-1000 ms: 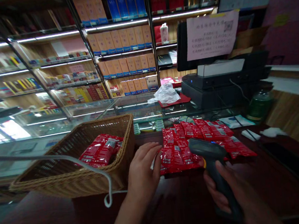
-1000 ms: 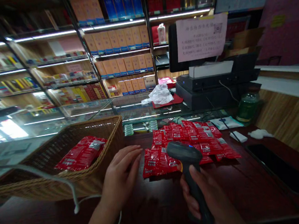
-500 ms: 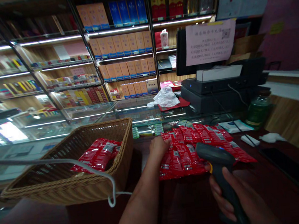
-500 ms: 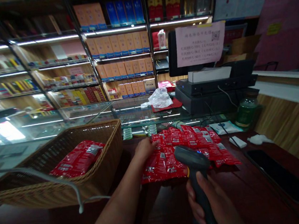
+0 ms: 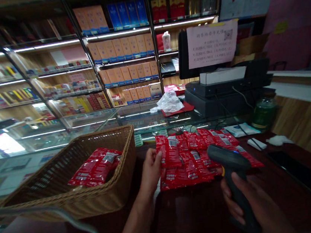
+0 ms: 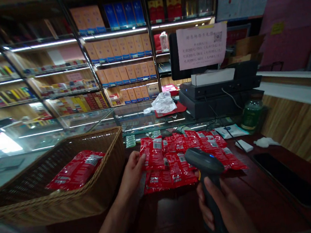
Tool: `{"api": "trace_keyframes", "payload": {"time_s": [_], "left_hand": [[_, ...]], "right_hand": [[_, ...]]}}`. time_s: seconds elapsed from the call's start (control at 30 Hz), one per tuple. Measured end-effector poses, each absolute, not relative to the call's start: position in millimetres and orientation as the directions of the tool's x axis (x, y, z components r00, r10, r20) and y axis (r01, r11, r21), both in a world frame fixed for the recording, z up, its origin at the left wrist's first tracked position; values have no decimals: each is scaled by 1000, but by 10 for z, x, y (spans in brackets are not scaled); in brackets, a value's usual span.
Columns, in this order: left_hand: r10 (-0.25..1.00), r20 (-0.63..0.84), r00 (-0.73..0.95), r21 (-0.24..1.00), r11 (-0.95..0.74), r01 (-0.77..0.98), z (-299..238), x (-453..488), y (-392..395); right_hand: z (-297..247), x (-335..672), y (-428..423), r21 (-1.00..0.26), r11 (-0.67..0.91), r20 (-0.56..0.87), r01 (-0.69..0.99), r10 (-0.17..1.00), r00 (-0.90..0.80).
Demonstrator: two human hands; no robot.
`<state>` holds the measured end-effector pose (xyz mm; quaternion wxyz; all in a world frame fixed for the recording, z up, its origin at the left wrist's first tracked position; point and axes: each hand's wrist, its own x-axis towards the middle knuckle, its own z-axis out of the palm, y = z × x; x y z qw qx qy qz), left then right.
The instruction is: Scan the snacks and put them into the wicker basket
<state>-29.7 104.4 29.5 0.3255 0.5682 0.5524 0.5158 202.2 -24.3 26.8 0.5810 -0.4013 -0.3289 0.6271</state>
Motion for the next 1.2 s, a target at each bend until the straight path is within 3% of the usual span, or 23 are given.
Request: {"api": "trace_keyframes", "payload": {"time_s": [0.2,0.37,0.5,0.7,0.93,1.1,1.2], "left_hand": [[986,117,119,992,-112,-54,375,-355,226],[968,35,250,985,9,-173,445,-387,-62],[955,-71,287,953,150,-263,445,-359,-84],[959,-190,210,889,259,-378,352,-312,-75],[872,-294,392,895,395,-207,340,-420,-120],[944,-173,282,975,204,-84,377,-450,-90],[988,-92,121,995,95,-20,412,-501,-57]], "right_hand": [[420,1768,-108,-970,39,-8,-239,982,191],[421,1602,-72,-990,29,-8,-137,966,257],[429,1516,-104,-986,59,15,-157,963,268],[479,1482,-151,-981,101,44,-163,945,324],[391,1638,-154,-967,151,80,-207,946,313],[356,1659,-114,-923,216,120,-319,948,294],[373,1734,-97,-924,240,155,-299,947,281]]}}
